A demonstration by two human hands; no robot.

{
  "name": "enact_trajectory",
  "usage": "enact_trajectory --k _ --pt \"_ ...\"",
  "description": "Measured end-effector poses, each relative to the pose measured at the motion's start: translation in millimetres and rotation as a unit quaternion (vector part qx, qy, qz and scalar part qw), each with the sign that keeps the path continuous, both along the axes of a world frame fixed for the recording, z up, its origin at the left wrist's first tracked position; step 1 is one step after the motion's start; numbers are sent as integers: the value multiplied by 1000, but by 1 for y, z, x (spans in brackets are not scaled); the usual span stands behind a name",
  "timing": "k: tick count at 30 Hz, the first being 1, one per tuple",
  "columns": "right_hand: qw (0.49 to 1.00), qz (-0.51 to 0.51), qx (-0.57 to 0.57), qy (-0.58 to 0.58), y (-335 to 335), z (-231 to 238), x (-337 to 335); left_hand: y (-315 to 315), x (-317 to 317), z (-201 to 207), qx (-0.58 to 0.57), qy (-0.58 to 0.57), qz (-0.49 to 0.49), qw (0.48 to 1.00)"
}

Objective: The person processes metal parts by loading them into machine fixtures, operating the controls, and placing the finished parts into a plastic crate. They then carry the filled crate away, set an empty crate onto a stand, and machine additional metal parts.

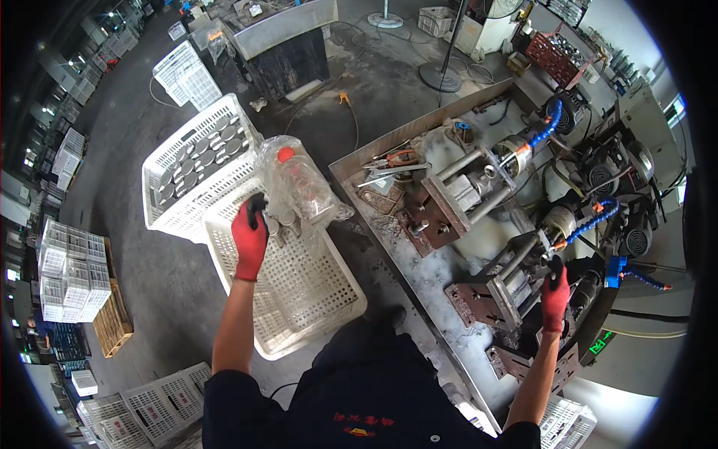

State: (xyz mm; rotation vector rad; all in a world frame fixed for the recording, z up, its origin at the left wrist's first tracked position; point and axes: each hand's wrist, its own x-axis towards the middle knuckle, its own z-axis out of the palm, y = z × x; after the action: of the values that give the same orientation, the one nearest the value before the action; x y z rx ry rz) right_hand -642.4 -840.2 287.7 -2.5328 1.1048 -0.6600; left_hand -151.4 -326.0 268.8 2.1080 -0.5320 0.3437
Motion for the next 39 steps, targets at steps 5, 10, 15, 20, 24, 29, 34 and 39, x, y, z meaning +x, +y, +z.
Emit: enact_trajectory --k 5,10,15,20,24,29,34,39 --pt "994 -20 36 -98 53 45 -14 53 2 -207 440 73 -102 889" --pt "997 48 -37 51 112 62 115 123 44 -341 639 -18 -199 743" --pt "987 40 -106 118 89 54 224 114 94 -378 687 -153 -296 646" --pt "958 -37 -146 243 32 22 294 76 99 -361 697 -230 -352 581" --pt "943 -64 -133 299 4 -3 338 94 97 -359 698 -245 -333 585" --pt "949 -69 -112 285 -10 -21 322 59 43 -301 589 5 -328 739" --pt "959 -48 -156 231 20 -10 310 86 -10 -290 514 83 -263 812" --pt "950 18 -218 224 39 5 318 109 -36 -295 369 202 -305 854"
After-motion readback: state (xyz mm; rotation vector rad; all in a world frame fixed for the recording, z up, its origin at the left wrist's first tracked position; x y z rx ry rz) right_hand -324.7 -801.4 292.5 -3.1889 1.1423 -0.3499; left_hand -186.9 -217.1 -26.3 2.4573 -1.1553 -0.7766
